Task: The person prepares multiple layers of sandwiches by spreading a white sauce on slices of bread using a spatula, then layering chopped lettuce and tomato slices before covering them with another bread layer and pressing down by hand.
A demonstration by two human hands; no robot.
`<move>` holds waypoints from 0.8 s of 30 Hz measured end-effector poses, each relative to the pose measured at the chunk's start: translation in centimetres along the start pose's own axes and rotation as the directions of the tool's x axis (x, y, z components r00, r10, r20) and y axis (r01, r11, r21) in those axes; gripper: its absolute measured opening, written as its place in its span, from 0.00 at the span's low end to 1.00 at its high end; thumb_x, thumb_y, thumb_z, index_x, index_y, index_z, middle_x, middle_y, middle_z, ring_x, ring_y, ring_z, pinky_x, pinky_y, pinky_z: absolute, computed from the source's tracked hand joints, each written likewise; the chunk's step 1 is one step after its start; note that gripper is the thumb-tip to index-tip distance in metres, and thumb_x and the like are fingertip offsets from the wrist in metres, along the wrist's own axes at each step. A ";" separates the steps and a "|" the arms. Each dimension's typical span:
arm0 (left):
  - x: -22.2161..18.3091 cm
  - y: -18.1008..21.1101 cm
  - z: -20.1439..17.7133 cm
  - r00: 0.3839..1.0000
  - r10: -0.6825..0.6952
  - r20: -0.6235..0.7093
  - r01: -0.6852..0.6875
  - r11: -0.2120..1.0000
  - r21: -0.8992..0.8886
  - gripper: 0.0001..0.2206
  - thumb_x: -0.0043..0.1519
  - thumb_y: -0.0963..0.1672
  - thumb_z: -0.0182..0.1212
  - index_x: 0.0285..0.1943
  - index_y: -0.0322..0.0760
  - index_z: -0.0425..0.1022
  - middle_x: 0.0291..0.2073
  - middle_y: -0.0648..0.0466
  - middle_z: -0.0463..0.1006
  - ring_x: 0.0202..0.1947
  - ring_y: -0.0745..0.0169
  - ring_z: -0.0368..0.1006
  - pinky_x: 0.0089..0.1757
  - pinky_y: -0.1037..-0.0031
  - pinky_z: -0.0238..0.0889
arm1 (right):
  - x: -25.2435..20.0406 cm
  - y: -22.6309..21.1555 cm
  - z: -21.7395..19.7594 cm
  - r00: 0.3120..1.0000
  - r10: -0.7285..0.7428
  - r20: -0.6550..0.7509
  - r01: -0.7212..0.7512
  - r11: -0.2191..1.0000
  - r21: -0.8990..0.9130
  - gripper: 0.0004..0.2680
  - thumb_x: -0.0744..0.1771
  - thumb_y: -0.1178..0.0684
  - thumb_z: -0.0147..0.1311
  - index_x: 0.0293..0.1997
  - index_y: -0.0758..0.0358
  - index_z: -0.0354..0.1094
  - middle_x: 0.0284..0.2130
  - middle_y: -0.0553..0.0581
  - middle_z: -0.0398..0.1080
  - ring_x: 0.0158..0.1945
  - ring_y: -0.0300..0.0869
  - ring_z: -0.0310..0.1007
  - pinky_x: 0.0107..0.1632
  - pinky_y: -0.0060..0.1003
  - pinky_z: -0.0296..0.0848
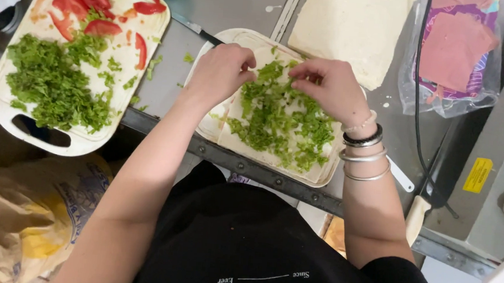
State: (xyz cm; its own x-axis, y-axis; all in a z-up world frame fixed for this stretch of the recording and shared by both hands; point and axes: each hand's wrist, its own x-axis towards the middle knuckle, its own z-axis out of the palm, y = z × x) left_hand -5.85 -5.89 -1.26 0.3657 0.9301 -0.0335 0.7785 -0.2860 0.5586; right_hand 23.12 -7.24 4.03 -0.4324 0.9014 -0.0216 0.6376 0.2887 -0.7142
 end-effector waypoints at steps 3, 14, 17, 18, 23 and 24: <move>2.5 -0.7 1.3 0.998 0.054 0.012 -0.054 0.998 0.019 0.11 0.69 0.46 0.78 0.57 0.41 0.90 0.43 0.48 0.88 0.53 0.32 0.87 0.49 0.41 0.81 | 1.0 2.7 2.0 1.000 -0.011 -0.012 0.010 0.992 -0.126 0.10 0.70 0.54 0.71 0.58 0.55 0.86 0.44 0.60 0.87 0.47 0.55 0.86 0.53 0.51 0.80; 8.7 -3.4 7.5 0.988 0.094 0.122 -0.090 0.995 -0.037 0.05 0.66 0.43 0.73 0.44 0.40 0.93 0.36 0.42 0.87 0.47 0.25 0.88 0.47 0.38 0.82 | -3.7 5.5 -0.4 0.947 0.096 -0.306 -0.165 0.965 -0.206 0.12 0.72 0.56 0.76 0.64 0.55 0.86 0.53 0.57 0.84 0.46 0.53 0.88 0.46 0.44 0.82; 8.6 -3.8 5.2 0.988 0.076 0.134 -0.077 0.997 0.006 0.05 0.66 0.42 0.73 0.44 0.42 0.93 0.36 0.43 0.89 0.47 0.25 0.88 0.48 0.38 0.82 | -5.6 5.7 -0.5 0.925 0.137 -0.355 -0.216 0.957 -0.194 0.12 0.72 0.56 0.77 0.63 0.57 0.87 0.51 0.58 0.85 0.46 0.52 0.88 0.44 0.42 0.81; 8.4 -4.2 4.4 0.991 0.071 0.117 -0.074 0.997 0.029 0.05 0.67 0.42 0.72 0.45 0.43 0.94 0.37 0.44 0.89 0.47 0.25 0.88 0.48 0.39 0.83 | -6.2 5.7 -0.3 0.918 0.156 -0.365 -0.236 0.954 -0.187 0.11 0.72 0.57 0.77 0.62 0.57 0.87 0.50 0.58 0.85 0.46 0.52 0.88 0.43 0.41 0.81; 7.0 -2.2 -0.4 0.963 0.214 0.165 -0.190 0.970 -0.150 0.09 0.70 0.39 0.73 0.58 0.32 0.91 0.46 0.38 0.90 0.50 0.31 0.89 0.49 0.41 0.82 | -8.8 3.4 -0.4 0.887 0.163 -0.432 -0.250 0.956 -0.153 0.10 0.72 0.60 0.77 0.61 0.61 0.87 0.48 0.60 0.85 0.45 0.54 0.87 0.44 0.41 0.80; 6.6 -1.3 -1.6 0.957 0.221 0.191 -0.188 0.966 -0.176 0.10 0.71 0.38 0.71 0.60 0.31 0.91 0.48 0.37 0.90 0.51 0.33 0.89 0.50 0.40 0.81 | -9.6 3.4 -0.5 0.874 0.180 -0.452 -0.263 0.956 -0.129 0.10 0.72 0.61 0.76 0.61 0.61 0.87 0.48 0.60 0.85 0.45 0.52 0.86 0.45 0.39 0.79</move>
State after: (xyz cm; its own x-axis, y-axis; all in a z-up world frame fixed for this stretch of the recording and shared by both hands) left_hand -5.20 0.98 -0.90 0.6189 0.7826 -0.0667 0.5938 -0.4106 0.6919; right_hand 29.73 -14.72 2.14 0.0247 0.9854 0.1684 0.8057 0.0801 -0.5869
